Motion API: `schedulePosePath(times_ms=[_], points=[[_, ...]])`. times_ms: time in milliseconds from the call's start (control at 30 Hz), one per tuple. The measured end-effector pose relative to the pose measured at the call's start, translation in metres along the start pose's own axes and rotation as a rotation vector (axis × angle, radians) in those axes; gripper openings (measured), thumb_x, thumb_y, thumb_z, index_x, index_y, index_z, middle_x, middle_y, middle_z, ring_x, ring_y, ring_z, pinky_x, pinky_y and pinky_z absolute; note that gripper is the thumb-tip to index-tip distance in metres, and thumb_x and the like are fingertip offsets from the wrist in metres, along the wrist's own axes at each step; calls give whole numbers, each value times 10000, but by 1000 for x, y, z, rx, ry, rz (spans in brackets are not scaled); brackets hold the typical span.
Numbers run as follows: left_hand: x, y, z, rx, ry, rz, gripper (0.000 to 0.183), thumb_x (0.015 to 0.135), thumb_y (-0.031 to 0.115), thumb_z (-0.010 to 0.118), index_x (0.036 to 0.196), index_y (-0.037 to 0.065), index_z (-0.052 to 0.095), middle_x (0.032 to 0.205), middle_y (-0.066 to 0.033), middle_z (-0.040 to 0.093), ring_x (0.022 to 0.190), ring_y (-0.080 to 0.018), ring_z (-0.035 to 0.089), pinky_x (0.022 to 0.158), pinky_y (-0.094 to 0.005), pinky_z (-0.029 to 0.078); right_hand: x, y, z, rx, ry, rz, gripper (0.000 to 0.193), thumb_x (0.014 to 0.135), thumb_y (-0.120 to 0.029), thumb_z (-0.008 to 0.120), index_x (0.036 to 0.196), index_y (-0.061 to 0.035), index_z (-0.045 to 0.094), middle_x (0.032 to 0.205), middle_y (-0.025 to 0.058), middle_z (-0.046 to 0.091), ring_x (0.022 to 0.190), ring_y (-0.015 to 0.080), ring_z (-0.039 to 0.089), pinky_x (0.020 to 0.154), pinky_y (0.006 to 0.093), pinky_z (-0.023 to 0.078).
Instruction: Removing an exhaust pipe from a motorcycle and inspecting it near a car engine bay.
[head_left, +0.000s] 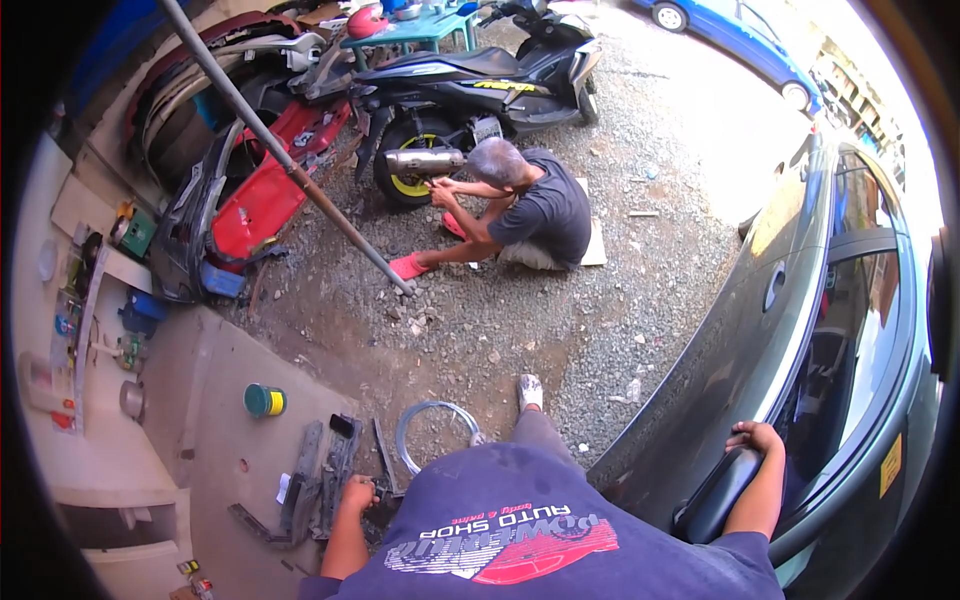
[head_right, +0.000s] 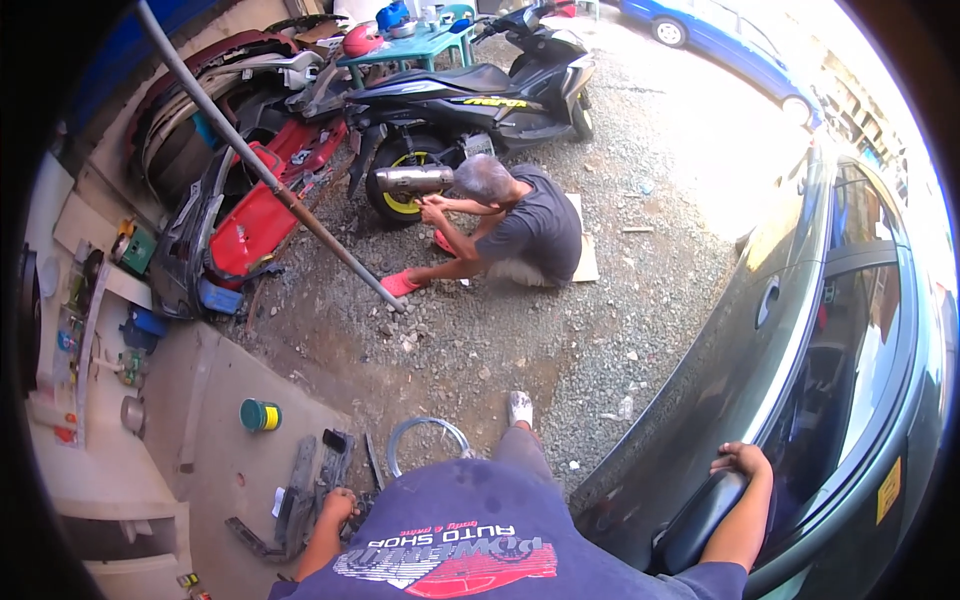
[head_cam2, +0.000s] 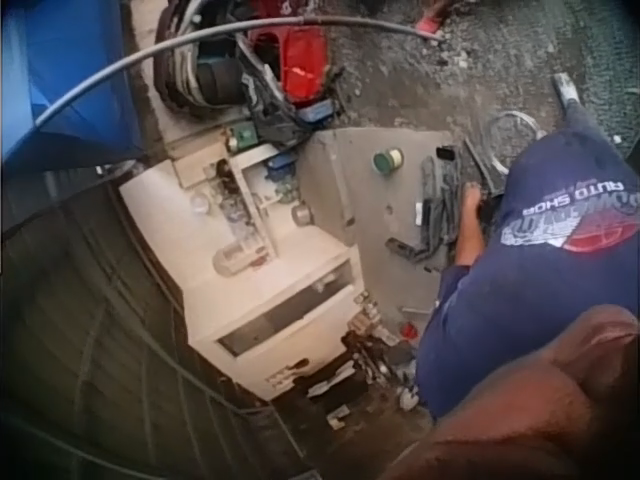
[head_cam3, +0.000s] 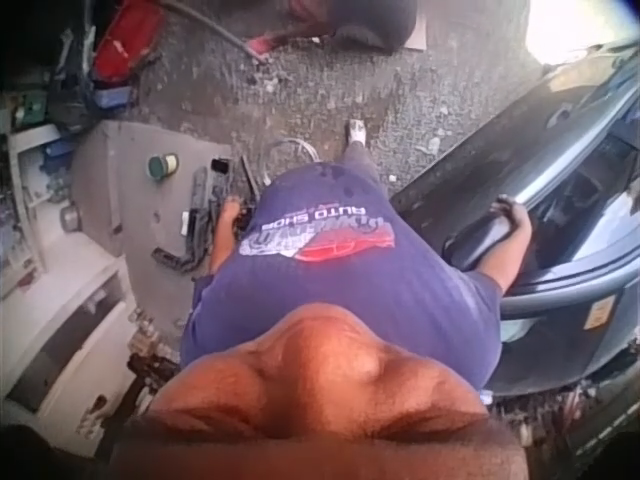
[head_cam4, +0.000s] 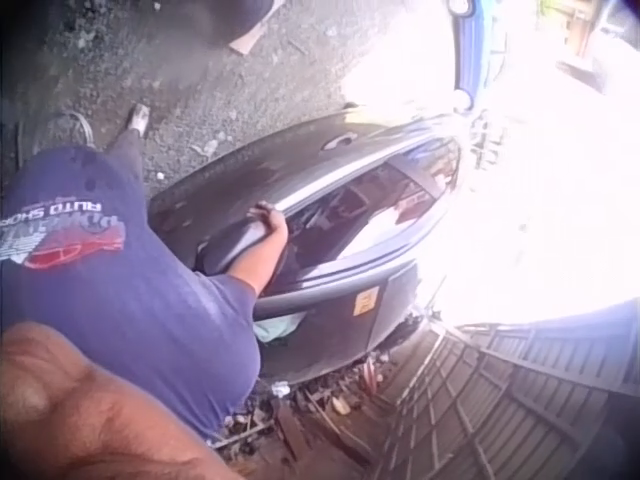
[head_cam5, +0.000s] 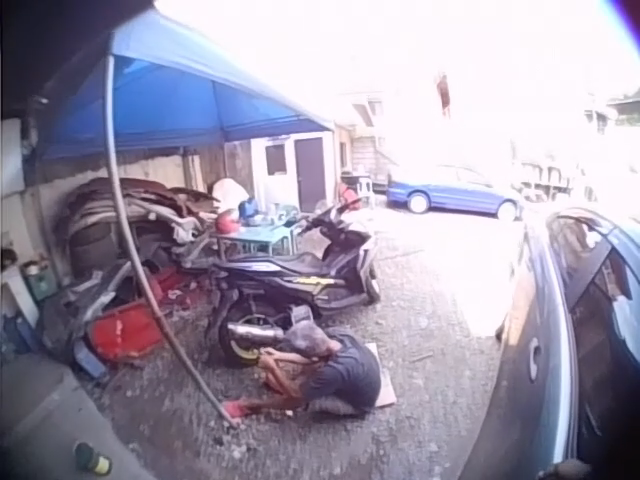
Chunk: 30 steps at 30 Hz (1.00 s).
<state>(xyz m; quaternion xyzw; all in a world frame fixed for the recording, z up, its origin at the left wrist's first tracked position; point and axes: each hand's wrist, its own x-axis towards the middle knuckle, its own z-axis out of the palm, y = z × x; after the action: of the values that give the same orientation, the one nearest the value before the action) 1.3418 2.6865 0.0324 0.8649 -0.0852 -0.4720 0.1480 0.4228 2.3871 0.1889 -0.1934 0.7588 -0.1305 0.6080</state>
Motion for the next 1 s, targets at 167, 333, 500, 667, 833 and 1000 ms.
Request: schedulePosePath(times_ms=[167,333,500,667,833,1000], points=[[7,-3,0,-34,1,14,330,981,90,606,1299,2,603,954,-128,733,656,-214,737,469,-331,509,2,3,-3,28,-32,4,398,1021,-167,551,1258,152,547,1048,404,696,931,540,730,905,517,601],[14,-7,-4,-9,-18,5,302,980,119,614,1257,-1,617,924,-126,735,654,-222,736,487,-344,517,6,6,-5,-3,-13,16,399,1035,-182,540,1256,151,546,1058,391,704,967,533,726,954,521,580],[28,-10,-3,66,-65,45,292,973,109,615,1242,-2,617,873,-122,732,620,-230,728,493,-350,519,13,4,-11,-17,-72,42,436,1068,-205,466,1342,133,497,1195,414,659,1101,542,682,1017,540,551],[24,-13,6,-39,41,15,296,962,112,627,1233,-9,628,900,-132,741,652,-239,749,526,-362,546,14,3,-2,-36,-57,51,477,1069,-200,476,1392,151,462,1185,402,669,1113,520,688,1046,467,542],[33,-18,5,65,-138,-52,312,950,86,630,1246,-11,618,944,-146,755,672,-254,760,535,-374,563,19,6,-9,-37,-50,63,435,1079,-219,453,1353,117,493,1237,394,651,1128,526,672,1030,530,545],[21,-10,2,-40,-84,-44,249,940,42,603,1183,-5,624,893,-156,750,659,-268,755,500,-376,546,13,3,-3,-66,-62,40,458,1082,-205,449,1386,138,457,1232,412,639,1134,541,663,1039,528,540]])
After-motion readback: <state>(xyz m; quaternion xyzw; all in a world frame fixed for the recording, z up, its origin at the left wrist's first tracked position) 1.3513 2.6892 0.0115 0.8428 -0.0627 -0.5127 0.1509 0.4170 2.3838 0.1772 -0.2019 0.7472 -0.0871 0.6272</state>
